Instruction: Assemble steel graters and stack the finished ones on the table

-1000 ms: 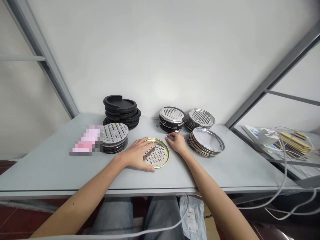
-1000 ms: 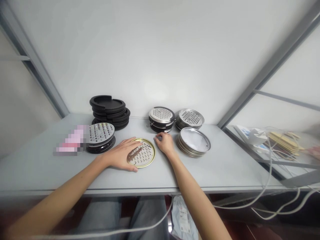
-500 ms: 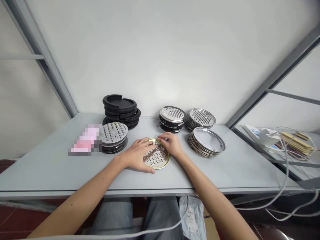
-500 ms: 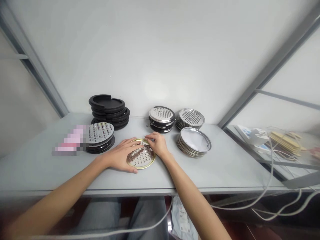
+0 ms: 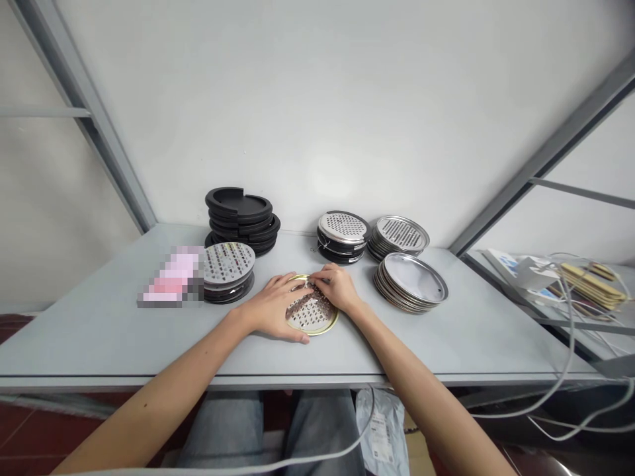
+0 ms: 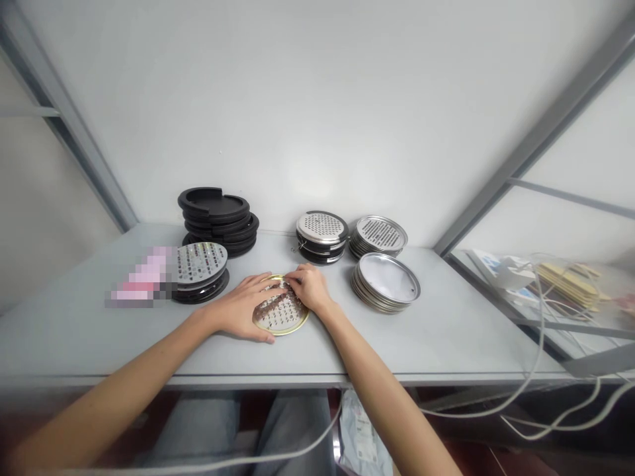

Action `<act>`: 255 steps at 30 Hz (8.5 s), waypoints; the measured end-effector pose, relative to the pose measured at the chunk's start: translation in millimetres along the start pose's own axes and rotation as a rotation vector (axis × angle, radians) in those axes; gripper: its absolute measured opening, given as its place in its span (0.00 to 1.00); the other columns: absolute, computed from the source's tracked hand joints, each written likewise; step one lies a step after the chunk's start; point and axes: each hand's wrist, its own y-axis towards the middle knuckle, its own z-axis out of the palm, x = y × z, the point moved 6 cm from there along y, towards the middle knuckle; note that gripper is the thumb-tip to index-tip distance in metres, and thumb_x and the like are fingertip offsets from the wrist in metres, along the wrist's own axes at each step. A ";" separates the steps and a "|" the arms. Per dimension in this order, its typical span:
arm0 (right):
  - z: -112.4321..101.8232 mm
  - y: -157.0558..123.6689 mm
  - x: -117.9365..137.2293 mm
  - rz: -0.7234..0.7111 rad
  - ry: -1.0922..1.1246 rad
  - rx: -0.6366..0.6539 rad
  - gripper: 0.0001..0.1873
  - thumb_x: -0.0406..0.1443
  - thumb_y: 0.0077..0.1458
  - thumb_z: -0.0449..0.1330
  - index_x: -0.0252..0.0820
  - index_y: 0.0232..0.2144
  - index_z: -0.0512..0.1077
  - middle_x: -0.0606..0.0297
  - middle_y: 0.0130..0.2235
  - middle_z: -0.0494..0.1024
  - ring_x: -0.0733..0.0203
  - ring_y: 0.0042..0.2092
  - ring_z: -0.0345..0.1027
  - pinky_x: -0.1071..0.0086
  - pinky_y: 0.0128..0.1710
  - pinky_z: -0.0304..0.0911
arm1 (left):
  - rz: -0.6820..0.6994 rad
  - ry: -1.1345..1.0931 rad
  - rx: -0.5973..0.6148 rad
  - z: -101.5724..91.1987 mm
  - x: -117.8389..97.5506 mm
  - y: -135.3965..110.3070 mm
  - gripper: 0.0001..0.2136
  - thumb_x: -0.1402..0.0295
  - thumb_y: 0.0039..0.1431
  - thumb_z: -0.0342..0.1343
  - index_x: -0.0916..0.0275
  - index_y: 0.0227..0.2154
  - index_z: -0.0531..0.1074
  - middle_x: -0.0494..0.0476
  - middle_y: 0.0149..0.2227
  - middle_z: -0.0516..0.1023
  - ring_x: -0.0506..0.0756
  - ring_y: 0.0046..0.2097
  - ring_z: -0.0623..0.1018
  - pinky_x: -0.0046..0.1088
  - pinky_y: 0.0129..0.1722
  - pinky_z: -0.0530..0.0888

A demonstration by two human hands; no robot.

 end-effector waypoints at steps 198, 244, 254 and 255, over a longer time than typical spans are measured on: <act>-3.2 -18.2 4.6 -0.064 0.194 0.171 0.12 0.35 0.59 0.54 0.40 0.42 0.75 0.54 0.51 0.72 0.52 0.53 0.65 0.55 0.56 0.58 | 0.043 -0.077 -0.021 2.6 1.7 -1.2 0.47 0.41 0.40 0.62 0.52 0.63 0.56 0.59 0.67 0.54 0.69 0.68 0.48 0.51 0.64 0.48; -9.9 -25.2 17.1 -0.116 0.132 0.086 0.22 0.33 0.56 0.54 0.41 0.54 0.64 0.58 0.46 0.78 0.51 0.52 0.67 0.54 0.53 0.63 | 0.062 -0.065 -0.014 3.3 2.9 -0.6 0.47 0.41 0.39 0.63 0.53 0.62 0.58 0.60 0.67 0.54 0.69 0.68 0.49 0.51 0.64 0.48; -11.6 -23.5 19.4 -0.084 0.189 0.106 0.16 0.34 0.54 0.56 0.42 0.47 0.66 0.59 0.43 0.79 0.53 0.47 0.72 0.57 0.50 0.64 | 0.062 -0.076 0.001 1.1 0.4 -2.1 0.46 0.41 0.42 0.62 0.52 0.63 0.57 0.59 0.67 0.52 0.69 0.68 0.47 0.52 0.64 0.46; -11.8 -23.6 19.4 -0.079 0.195 0.109 0.16 0.34 0.53 0.57 0.42 0.46 0.65 0.59 0.43 0.79 0.53 0.47 0.72 0.58 0.50 0.65 | 0.064 -0.075 0.005 1.3 0.4 -2.1 0.45 0.42 0.42 0.62 0.52 0.63 0.56 0.59 0.67 0.52 0.69 0.68 0.47 0.51 0.64 0.46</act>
